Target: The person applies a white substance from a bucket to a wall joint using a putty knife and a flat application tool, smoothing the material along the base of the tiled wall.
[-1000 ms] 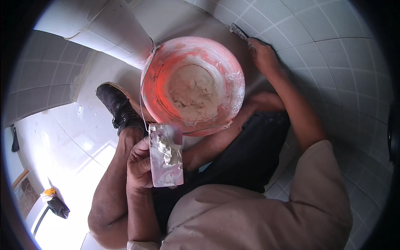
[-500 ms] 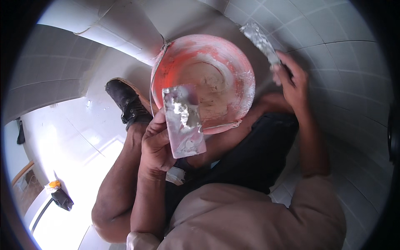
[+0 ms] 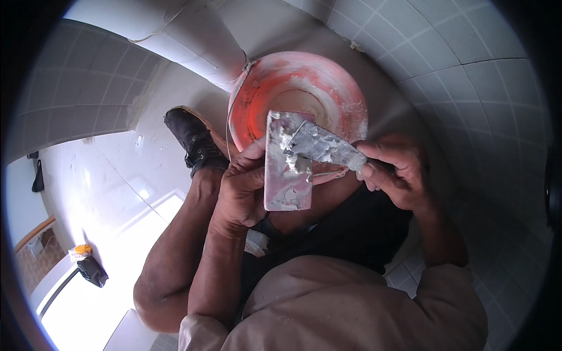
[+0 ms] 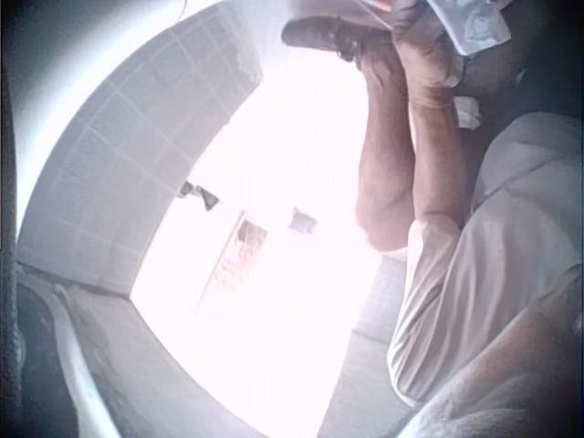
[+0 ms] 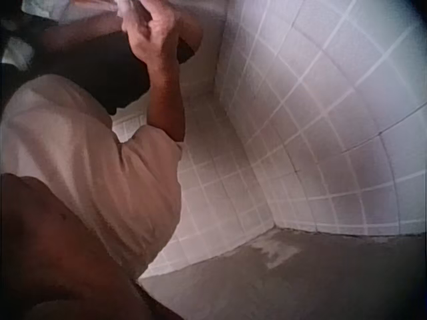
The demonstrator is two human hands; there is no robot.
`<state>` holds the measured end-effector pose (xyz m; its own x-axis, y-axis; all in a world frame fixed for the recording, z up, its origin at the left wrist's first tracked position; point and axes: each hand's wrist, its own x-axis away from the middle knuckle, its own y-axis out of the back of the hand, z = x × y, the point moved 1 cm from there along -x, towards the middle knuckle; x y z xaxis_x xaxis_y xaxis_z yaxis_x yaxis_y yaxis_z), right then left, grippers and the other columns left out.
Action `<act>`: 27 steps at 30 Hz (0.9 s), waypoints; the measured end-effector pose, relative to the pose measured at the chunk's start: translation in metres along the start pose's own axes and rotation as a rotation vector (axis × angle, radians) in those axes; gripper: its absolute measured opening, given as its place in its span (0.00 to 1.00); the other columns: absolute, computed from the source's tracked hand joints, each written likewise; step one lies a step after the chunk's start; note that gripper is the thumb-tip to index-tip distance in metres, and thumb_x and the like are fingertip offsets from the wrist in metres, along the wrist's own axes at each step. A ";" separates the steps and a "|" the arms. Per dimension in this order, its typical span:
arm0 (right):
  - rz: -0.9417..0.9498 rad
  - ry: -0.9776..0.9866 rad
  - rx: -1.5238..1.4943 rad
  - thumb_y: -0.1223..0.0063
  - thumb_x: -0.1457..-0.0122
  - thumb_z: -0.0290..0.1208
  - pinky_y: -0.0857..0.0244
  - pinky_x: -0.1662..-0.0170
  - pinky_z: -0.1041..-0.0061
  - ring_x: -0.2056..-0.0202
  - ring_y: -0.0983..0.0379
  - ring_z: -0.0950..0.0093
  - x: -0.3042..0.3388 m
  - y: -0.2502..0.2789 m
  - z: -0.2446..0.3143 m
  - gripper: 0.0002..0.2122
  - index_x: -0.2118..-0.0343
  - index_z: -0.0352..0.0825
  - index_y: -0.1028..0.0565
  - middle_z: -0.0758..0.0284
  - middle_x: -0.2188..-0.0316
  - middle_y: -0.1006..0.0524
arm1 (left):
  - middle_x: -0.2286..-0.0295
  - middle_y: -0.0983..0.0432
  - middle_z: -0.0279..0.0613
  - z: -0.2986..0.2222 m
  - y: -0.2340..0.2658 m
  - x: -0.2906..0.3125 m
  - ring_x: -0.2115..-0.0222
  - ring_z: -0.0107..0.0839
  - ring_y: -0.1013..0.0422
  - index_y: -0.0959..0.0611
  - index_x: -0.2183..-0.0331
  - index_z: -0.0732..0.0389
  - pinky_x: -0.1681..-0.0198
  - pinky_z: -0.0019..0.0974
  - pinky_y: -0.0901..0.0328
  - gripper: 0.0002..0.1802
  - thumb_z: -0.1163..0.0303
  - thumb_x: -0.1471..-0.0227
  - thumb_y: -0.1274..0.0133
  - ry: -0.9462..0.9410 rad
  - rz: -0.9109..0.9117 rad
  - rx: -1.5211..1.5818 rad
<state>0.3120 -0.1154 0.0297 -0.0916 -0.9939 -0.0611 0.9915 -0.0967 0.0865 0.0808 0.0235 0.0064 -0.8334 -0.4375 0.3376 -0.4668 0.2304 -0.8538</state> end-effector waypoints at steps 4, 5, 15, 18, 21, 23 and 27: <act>-0.034 0.189 0.331 0.45 0.44 0.16 0.36 0.73 0.83 0.77 0.30 0.81 -0.008 0.000 0.004 0.15 0.52 0.28 0.25 0.62 0.73 0.23 | 0.50 0.27 0.50 -0.001 -0.004 -0.001 0.51 0.39 0.27 0.32 0.42 0.67 0.46 0.40 0.32 0.28 0.80 0.46 0.52 0.006 0.029 0.031; -0.039 0.152 0.461 0.44 0.45 0.17 0.34 0.72 0.80 0.76 0.27 0.78 -0.007 0.000 0.007 0.15 0.53 0.28 0.25 0.59 0.71 0.22 | 0.52 0.25 0.49 -0.002 -0.005 -0.001 0.54 0.38 0.26 0.29 0.44 0.68 0.49 0.40 0.31 0.27 0.78 0.48 0.48 0.031 -0.034 -0.014; -0.277 0.084 1.066 0.52 0.41 0.21 0.32 0.57 0.62 0.59 0.27 0.53 -0.069 0.089 -0.095 0.16 0.49 0.34 0.27 0.53 0.59 0.26 | 0.53 0.25 0.54 -0.004 0.010 0.047 0.54 0.41 0.26 0.29 0.45 0.72 0.49 0.39 0.32 0.32 0.80 0.55 0.44 0.231 0.098 -0.061; -0.250 0.112 1.139 0.53 0.42 0.20 0.33 0.58 0.58 0.60 0.28 0.51 -0.090 0.106 -0.131 0.16 0.50 0.35 0.27 0.53 0.60 0.27 | 0.54 0.24 0.56 -0.006 0.011 0.053 0.54 0.42 0.25 0.27 0.48 0.74 0.49 0.40 0.32 0.31 0.78 0.56 0.41 0.137 0.025 -0.126; -0.222 0.058 1.109 0.53 0.43 0.20 0.33 0.56 0.58 0.57 0.28 0.52 -0.104 0.113 -0.160 0.16 0.51 0.35 0.27 0.52 0.59 0.26 | 0.54 0.24 0.56 -0.009 0.007 0.058 0.55 0.42 0.25 0.27 0.48 0.75 0.49 0.41 0.32 0.31 0.78 0.55 0.40 0.151 0.021 -0.075; -0.225 0.075 1.128 0.52 0.44 0.21 0.32 0.55 0.59 0.57 0.28 0.52 -0.110 0.123 -0.182 0.16 0.51 0.35 0.27 0.52 0.59 0.25 | 0.54 0.24 0.56 -0.008 0.008 0.065 0.55 0.42 0.25 0.27 0.48 0.75 0.49 0.41 0.32 0.30 0.78 0.54 0.41 0.161 0.001 -0.054; -0.267 -0.025 1.070 0.56 0.45 0.19 0.32 0.52 0.56 0.55 0.28 0.51 -0.113 0.120 -0.185 0.18 0.51 0.38 0.28 0.54 0.58 0.24 | 0.54 0.24 0.56 0.000 0.023 0.083 0.55 0.43 0.25 0.28 0.47 0.75 0.50 0.42 0.32 0.30 0.79 0.54 0.41 0.142 -0.035 -0.025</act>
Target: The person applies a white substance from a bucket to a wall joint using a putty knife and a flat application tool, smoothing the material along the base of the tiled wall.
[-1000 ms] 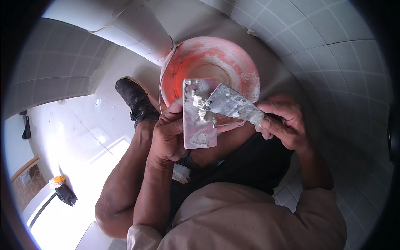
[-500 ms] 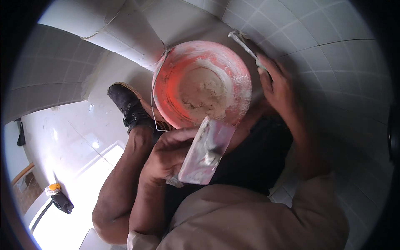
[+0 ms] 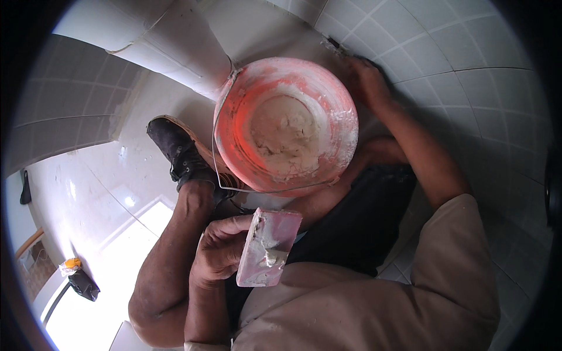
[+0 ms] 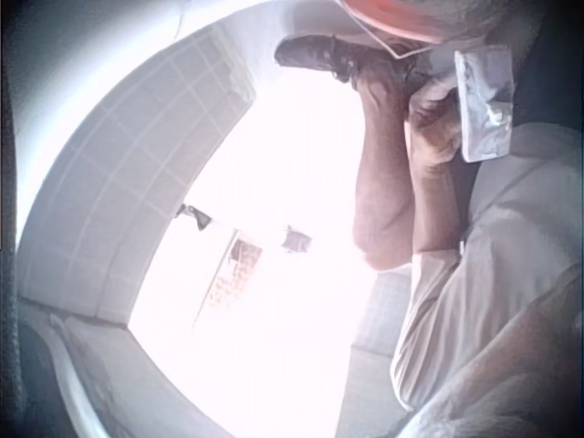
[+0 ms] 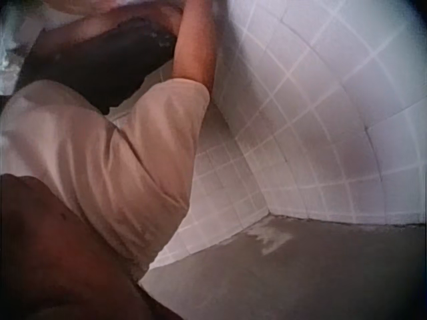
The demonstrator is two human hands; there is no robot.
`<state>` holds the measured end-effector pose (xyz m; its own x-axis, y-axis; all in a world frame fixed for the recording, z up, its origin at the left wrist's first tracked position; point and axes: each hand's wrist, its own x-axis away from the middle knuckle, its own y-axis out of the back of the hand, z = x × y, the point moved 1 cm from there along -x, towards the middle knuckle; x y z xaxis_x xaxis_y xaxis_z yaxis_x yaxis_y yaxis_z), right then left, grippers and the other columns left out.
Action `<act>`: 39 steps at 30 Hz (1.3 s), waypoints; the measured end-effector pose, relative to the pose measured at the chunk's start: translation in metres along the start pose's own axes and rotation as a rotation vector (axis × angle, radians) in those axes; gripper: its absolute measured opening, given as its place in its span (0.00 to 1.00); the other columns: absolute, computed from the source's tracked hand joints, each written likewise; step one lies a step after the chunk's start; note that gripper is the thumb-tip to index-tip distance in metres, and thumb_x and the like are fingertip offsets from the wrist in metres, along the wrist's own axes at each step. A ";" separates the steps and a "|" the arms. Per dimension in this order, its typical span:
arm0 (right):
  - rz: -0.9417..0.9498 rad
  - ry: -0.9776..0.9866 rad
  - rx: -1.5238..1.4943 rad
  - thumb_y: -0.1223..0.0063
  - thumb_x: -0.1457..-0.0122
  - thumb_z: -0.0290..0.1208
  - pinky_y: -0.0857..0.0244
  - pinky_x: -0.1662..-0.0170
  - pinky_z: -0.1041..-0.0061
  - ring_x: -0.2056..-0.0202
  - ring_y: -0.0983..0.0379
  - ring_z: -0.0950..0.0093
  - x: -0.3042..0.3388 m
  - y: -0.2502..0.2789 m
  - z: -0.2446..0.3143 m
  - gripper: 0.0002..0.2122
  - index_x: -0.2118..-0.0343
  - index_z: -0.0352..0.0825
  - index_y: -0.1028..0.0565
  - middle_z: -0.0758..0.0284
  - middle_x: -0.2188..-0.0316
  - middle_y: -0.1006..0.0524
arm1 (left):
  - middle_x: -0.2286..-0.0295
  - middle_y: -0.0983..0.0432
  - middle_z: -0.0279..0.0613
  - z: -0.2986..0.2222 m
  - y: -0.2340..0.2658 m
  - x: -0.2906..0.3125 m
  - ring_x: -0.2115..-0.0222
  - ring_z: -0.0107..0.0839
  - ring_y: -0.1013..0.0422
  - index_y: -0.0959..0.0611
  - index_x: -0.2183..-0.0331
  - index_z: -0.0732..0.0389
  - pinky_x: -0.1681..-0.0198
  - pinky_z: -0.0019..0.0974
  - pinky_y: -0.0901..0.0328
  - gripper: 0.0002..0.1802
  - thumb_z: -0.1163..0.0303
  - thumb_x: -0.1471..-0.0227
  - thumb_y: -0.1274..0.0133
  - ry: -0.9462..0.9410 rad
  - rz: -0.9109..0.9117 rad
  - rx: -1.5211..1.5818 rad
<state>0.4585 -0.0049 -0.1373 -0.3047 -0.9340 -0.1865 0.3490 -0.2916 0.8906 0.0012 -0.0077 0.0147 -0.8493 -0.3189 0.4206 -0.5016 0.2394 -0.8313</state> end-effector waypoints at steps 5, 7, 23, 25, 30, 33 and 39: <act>0.011 -0.138 0.020 0.57 0.42 0.23 0.32 0.54 0.53 0.57 0.27 0.49 0.000 0.002 -0.013 0.13 0.54 0.35 0.29 0.51 0.60 0.23 | 0.55 0.24 0.55 0.009 0.010 0.004 0.56 0.41 0.24 0.27 0.47 0.73 0.51 0.42 0.30 0.30 0.78 0.54 0.40 -0.021 -0.033 0.015; 0.026 -0.148 0.001 0.54 0.43 0.24 0.32 0.55 0.52 0.58 0.27 0.47 -0.006 0.008 -0.003 0.13 0.54 0.33 0.30 0.47 0.61 0.23 | 0.55 0.23 0.55 0.010 0.010 0.002 0.56 0.41 0.24 0.26 0.47 0.72 0.51 0.43 0.30 0.30 0.80 0.55 0.41 -0.024 -0.034 0.049; -0.040 -0.180 0.056 0.53 0.41 0.28 0.35 0.55 0.50 0.56 0.30 0.43 -0.001 0.014 0.013 0.12 0.54 0.37 0.31 0.46 0.59 0.24 | 0.56 0.23 0.54 0.015 0.018 -0.007 0.57 0.40 0.23 0.28 0.47 0.73 0.52 0.41 0.29 0.32 0.78 0.54 0.40 -0.025 -0.023 0.059; 0.068 -0.326 0.036 0.52 0.42 0.29 0.36 0.56 0.49 0.56 0.30 0.42 -0.003 0.005 0.006 0.12 0.55 0.40 0.31 0.45 0.61 0.24 | 0.56 0.23 0.54 0.013 0.014 -0.009 0.57 0.39 0.23 0.29 0.46 0.73 0.52 0.41 0.29 0.32 0.78 0.54 0.40 -0.025 -0.021 0.029; 0.030 -0.377 0.084 0.52 0.43 0.28 0.35 0.57 0.47 0.57 0.29 0.42 0.001 0.005 0.005 0.12 0.56 0.38 0.32 0.45 0.63 0.23 | 0.56 0.23 0.53 0.010 0.013 -0.010 0.57 0.39 0.23 0.29 0.46 0.72 0.52 0.41 0.29 0.32 0.77 0.54 0.40 -0.055 -0.030 0.044; 0.019 -0.371 0.159 0.51 0.45 0.25 0.35 0.57 0.47 0.58 0.28 0.43 0.011 0.013 0.001 0.12 0.57 0.35 0.33 0.47 0.63 0.23 | 0.55 0.23 0.52 0.012 0.020 -0.009 0.57 0.38 0.24 0.29 0.46 0.72 0.51 0.40 0.30 0.32 0.77 0.54 0.40 -0.067 -0.027 0.058; -0.015 -0.235 0.102 0.49 0.45 0.26 0.34 0.58 0.50 0.58 0.28 0.45 0.028 0.044 0.018 0.13 0.56 0.36 0.30 0.48 0.64 0.23 | 0.54 0.24 0.51 0.009 0.027 -0.007 0.56 0.37 0.24 0.29 0.46 0.72 0.50 0.39 0.31 0.32 0.75 0.54 0.40 -0.069 -0.032 0.052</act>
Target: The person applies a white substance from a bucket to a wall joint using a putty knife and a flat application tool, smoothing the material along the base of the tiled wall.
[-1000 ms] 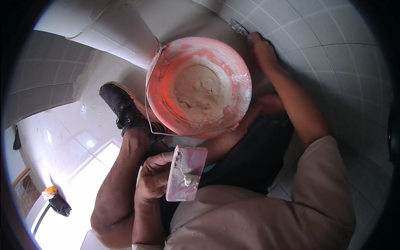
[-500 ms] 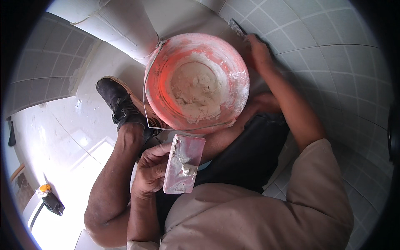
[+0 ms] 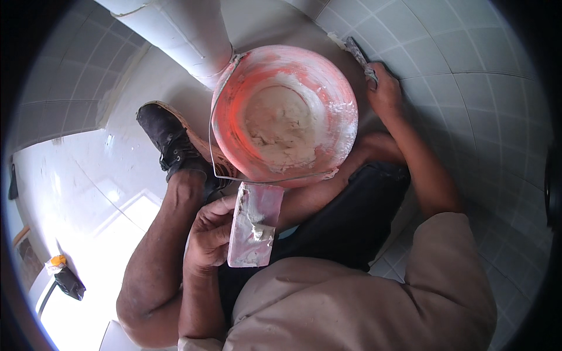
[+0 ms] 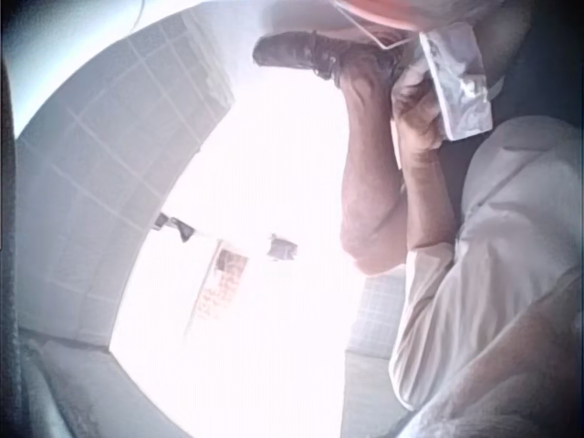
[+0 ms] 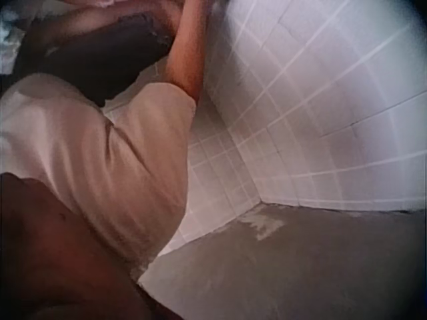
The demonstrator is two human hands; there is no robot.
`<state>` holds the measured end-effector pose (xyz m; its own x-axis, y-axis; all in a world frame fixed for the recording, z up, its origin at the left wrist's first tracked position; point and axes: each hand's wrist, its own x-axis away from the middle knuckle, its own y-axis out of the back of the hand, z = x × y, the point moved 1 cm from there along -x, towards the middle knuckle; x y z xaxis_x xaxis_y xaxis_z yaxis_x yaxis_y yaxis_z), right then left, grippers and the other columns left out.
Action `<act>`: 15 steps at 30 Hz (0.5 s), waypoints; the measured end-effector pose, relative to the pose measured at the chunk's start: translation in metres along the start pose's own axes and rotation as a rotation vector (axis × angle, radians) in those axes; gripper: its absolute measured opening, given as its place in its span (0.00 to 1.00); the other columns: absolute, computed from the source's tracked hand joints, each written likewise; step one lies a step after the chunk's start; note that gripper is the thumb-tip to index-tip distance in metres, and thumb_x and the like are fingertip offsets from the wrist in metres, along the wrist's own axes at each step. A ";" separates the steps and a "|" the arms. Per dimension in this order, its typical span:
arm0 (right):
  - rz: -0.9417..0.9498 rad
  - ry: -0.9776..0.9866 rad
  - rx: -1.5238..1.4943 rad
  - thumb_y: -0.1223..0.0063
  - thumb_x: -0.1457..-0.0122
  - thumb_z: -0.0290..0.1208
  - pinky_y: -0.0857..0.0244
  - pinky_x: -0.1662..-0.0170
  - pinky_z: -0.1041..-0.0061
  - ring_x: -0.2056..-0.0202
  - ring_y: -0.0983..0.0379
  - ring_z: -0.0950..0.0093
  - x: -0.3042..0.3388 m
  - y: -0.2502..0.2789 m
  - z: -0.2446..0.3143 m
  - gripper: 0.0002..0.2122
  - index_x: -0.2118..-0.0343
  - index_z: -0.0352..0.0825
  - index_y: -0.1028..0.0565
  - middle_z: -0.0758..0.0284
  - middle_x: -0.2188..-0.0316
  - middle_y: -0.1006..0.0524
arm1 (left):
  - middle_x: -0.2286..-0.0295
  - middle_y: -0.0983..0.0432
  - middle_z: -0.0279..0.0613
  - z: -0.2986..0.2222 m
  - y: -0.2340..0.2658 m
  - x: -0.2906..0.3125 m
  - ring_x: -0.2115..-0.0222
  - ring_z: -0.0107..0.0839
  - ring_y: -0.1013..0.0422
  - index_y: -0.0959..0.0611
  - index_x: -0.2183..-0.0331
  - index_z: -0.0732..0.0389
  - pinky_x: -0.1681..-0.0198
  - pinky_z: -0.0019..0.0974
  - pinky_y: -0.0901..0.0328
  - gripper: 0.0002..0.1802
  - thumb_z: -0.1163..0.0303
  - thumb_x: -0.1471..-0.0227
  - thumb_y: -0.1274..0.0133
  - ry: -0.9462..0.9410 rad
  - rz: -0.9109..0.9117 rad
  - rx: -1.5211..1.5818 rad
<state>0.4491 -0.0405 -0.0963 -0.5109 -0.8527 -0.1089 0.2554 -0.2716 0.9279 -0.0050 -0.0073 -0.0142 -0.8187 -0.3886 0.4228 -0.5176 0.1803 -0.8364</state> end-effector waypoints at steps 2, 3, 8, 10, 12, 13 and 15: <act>-0.068 0.098 -0.086 0.50 0.43 0.30 0.35 0.59 0.51 0.59 0.28 0.45 -0.002 -0.006 0.000 0.12 0.56 0.37 0.28 0.47 0.65 0.23 | 0.54 0.24 0.51 0.000 0.002 -0.003 0.56 0.37 0.25 0.28 0.46 0.72 0.50 0.39 0.32 0.33 0.75 0.54 0.39 0.008 0.014 -0.003; -0.098 0.115 -0.080 0.50 0.42 0.30 0.35 0.59 0.51 0.59 0.28 0.44 -0.010 -0.018 0.002 0.11 0.56 0.37 0.28 0.46 0.65 0.24 | 0.54 0.24 0.51 0.000 0.000 -0.004 0.56 0.37 0.24 0.28 0.46 0.72 0.50 0.39 0.32 0.32 0.74 0.54 0.39 -0.001 0.017 -0.001; -0.039 0.066 -0.126 0.51 0.41 0.30 0.35 0.59 0.51 0.59 0.29 0.43 -0.034 -0.034 0.002 0.10 0.57 0.36 0.28 0.45 0.66 0.23 | 0.54 0.24 0.52 -0.002 -0.007 -0.005 0.56 0.38 0.24 0.28 0.47 0.72 0.50 0.39 0.32 0.32 0.74 0.54 0.39 0.005 0.004 -0.009; -0.028 -0.046 -0.080 0.50 0.41 0.32 0.35 0.60 0.51 0.60 0.28 0.43 -0.034 -0.039 -0.001 0.10 0.57 0.37 0.28 0.45 0.67 0.23 | 0.55 0.23 0.51 -0.001 -0.008 -0.006 0.56 0.38 0.24 0.27 0.47 0.72 0.50 0.39 0.31 0.31 0.74 0.54 0.39 -0.035 -0.001 -0.009; 0.007 -0.095 -0.074 0.49 0.43 0.30 0.34 0.58 0.51 0.59 0.28 0.44 -0.029 -0.034 0.000 0.11 0.57 0.37 0.28 0.46 0.66 0.23 | 0.55 0.23 0.51 0.001 -0.006 -0.008 0.57 0.39 0.24 0.27 0.47 0.72 0.51 0.40 0.30 0.31 0.75 0.54 0.39 -0.051 -0.022 -0.006; 0.042 -0.148 -0.066 0.49 0.45 0.28 0.34 0.57 0.51 0.58 0.28 0.44 -0.024 -0.030 0.003 0.12 0.57 0.36 0.28 0.47 0.64 0.23 | 0.55 0.23 0.51 0.002 -0.006 -0.009 0.57 0.39 0.23 0.27 0.48 0.71 0.51 0.40 0.29 0.30 0.76 0.53 0.40 -0.063 -0.042 -0.002; 0.044 -0.159 -0.033 0.48 0.45 0.28 0.34 0.57 0.50 0.58 0.28 0.44 -0.019 -0.025 0.000 0.12 0.57 0.36 0.28 0.47 0.64 0.23 | 0.56 0.23 0.51 0.001 -0.010 -0.012 0.57 0.39 0.23 0.27 0.48 0.71 0.53 0.41 0.28 0.29 0.77 0.53 0.41 -0.055 -0.060 0.005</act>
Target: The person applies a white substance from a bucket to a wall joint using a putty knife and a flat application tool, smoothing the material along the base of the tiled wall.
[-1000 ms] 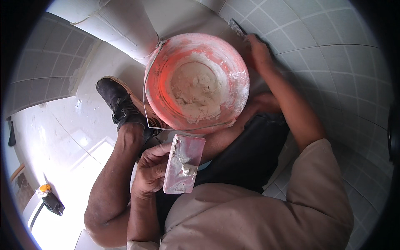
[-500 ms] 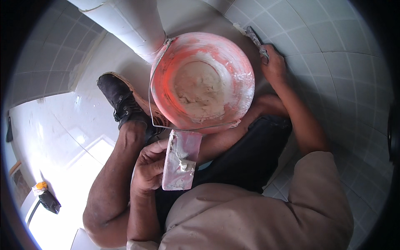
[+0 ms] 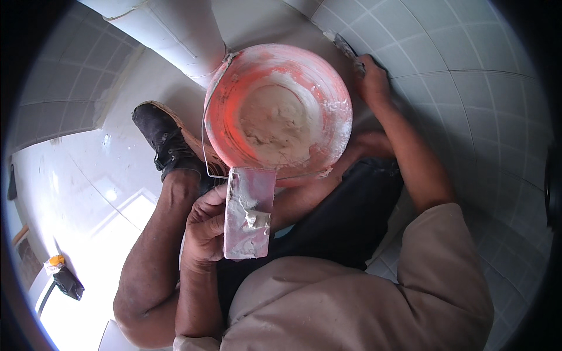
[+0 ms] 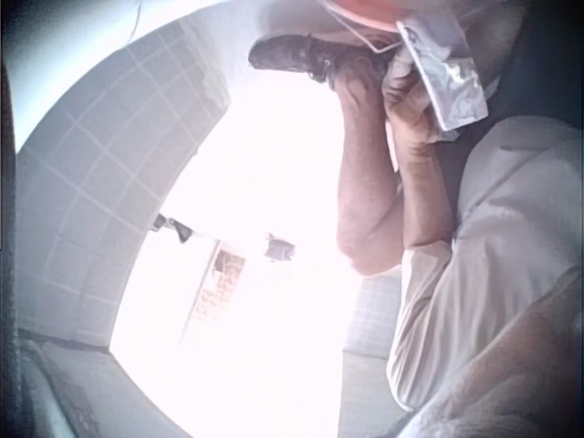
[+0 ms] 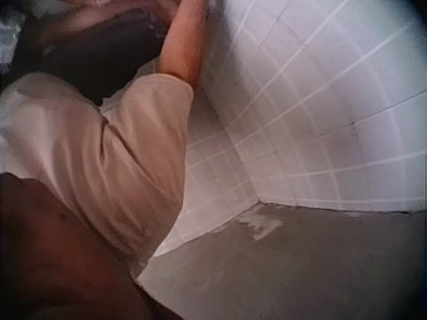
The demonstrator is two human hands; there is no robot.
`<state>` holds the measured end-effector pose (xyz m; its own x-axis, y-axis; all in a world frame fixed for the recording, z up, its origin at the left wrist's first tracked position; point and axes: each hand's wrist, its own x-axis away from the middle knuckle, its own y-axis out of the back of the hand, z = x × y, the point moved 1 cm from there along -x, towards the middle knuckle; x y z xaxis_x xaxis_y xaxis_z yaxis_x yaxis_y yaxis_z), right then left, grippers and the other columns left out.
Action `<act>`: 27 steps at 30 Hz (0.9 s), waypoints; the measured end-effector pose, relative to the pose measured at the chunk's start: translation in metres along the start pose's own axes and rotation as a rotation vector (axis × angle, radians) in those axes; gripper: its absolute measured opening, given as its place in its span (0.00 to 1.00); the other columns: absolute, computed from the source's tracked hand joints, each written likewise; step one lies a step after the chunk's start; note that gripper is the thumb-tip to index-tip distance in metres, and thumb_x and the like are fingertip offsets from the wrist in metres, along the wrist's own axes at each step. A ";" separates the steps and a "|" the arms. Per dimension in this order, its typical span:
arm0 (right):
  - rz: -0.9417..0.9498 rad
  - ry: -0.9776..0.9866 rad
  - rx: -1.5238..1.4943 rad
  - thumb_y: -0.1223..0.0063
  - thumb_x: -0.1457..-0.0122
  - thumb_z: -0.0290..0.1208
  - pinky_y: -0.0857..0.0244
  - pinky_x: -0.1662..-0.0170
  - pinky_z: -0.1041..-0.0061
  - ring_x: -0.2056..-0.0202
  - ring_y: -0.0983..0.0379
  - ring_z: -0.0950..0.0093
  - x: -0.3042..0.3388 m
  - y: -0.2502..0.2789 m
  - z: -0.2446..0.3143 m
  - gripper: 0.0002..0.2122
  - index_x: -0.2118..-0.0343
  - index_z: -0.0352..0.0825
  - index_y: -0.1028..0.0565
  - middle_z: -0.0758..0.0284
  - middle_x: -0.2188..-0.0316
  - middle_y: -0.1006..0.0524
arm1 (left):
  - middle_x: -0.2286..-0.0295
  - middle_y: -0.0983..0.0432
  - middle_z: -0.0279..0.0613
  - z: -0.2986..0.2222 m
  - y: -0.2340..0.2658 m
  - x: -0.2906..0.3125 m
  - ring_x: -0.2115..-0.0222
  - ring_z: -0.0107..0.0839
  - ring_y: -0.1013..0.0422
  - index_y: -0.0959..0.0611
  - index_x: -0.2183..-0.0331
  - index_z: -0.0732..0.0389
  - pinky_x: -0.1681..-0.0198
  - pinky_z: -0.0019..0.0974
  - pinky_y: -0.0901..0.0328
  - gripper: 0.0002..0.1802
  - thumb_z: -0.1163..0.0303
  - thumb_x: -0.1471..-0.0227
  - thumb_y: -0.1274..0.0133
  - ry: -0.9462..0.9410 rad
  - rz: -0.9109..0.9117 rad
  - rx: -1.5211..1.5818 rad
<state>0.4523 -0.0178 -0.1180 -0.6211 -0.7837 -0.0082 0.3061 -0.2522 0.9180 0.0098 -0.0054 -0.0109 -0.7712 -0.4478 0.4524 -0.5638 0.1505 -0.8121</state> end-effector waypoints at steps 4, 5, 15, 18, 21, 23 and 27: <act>-0.028 0.067 0.088 0.46 0.46 0.28 0.34 0.57 0.49 0.58 0.28 0.45 0.011 0.018 -0.008 0.12 0.57 0.37 0.28 0.48 0.64 0.23 | 0.56 0.23 0.50 -0.003 -0.003 -0.005 0.57 0.39 0.23 0.27 0.47 0.70 0.53 0.42 0.27 0.28 0.77 0.51 0.42 -0.025 0.042 0.036; -0.030 0.066 0.088 0.46 0.46 0.28 0.34 0.57 0.49 0.58 0.28 0.45 0.014 0.022 -0.009 0.12 0.57 0.37 0.28 0.48 0.64 0.23 | 0.56 0.23 0.50 -0.004 -0.002 -0.006 0.57 0.39 0.23 0.27 0.47 0.69 0.53 0.42 0.27 0.27 0.77 0.51 0.43 -0.033 0.034 0.033; 0.013 0.131 -0.573 0.51 0.39 0.23 0.34 0.71 0.79 0.75 0.28 0.80 0.119 0.130 0.071 0.14 0.50 0.30 0.29 0.63 0.70 0.22 | 0.56 0.23 0.48 -0.009 -0.016 -0.025 0.59 0.36 0.23 0.27 0.47 0.68 0.53 0.37 0.28 0.24 0.76 0.47 0.48 -0.119 -0.015 0.062; 0.345 0.063 -1.086 0.51 0.37 0.24 0.35 0.73 0.82 0.76 0.31 0.83 0.162 0.146 0.102 0.12 0.53 0.25 0.28 0.63 0.71 0.24 | 0.55 0.23 0.49 -0.006 -0.016 -0.035 0.57 0.37 0.24 0.28 0.46 0.68 0.52 0.39 0.29 0.25 0.76 0.47 0.48 -0.114 0.008 0.063; 0.540 0.144 -1.032 0.49 0.38 0.25 0.36 0.74 0.82 0.77 0.31 0.83 0.180 0.145 0.111 0.14 0.51 0.25 0.29 0.64 0.72 0.24 | 0.54 0.24 0.50 -0.004 -0.022 -0.042 0.55 0.38 0.25 0.30 0.44 0.68 0.50 0.40 0.30 0.27 0.76 0.47 0.48 -0.074 0.087 0.078; 0.563 0.176 -1.031 0.48 0.38 0.24 0.35 0.73 0.82 0.76 0.30 0.83 0.186 0.142 0.113 0.14 0.51 0.26 0.28 0.65 0.72 0.23 | 0.53 0.25 0.50 -0.001 -0.030 -0.044 0.55 0.38 0.25 0.30 0.44 0.67 0.49 0.41 0.30 0.27 0.76 0.47 0.48 -0.080 0.097 0.075; 0.575 0.201 -0.990 0.46 0.41 0.23 0.32 0.70 0.80 0.75 0.27 0.79 0.187 0.139 0.113 0.14 0.53 0.26 0.27 0.63 0.72 0.22 | 0.51 0.26 0.50 0.001 -0.035 -0.048 0.51 0.39 0.28 0.30 0.44 0.67 0.46 0.42 0.33 0.27 0.76 0.47 0.48 -0.084 0.134 0.076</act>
<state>0.2971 -0.1349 0.0525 -0.1094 -0.9803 0.1647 0.9909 -0.0945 0.0959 0.0669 0.0094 -0.0041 -0.8086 -0.5010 0.3085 -0.4311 0.1479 -0.8901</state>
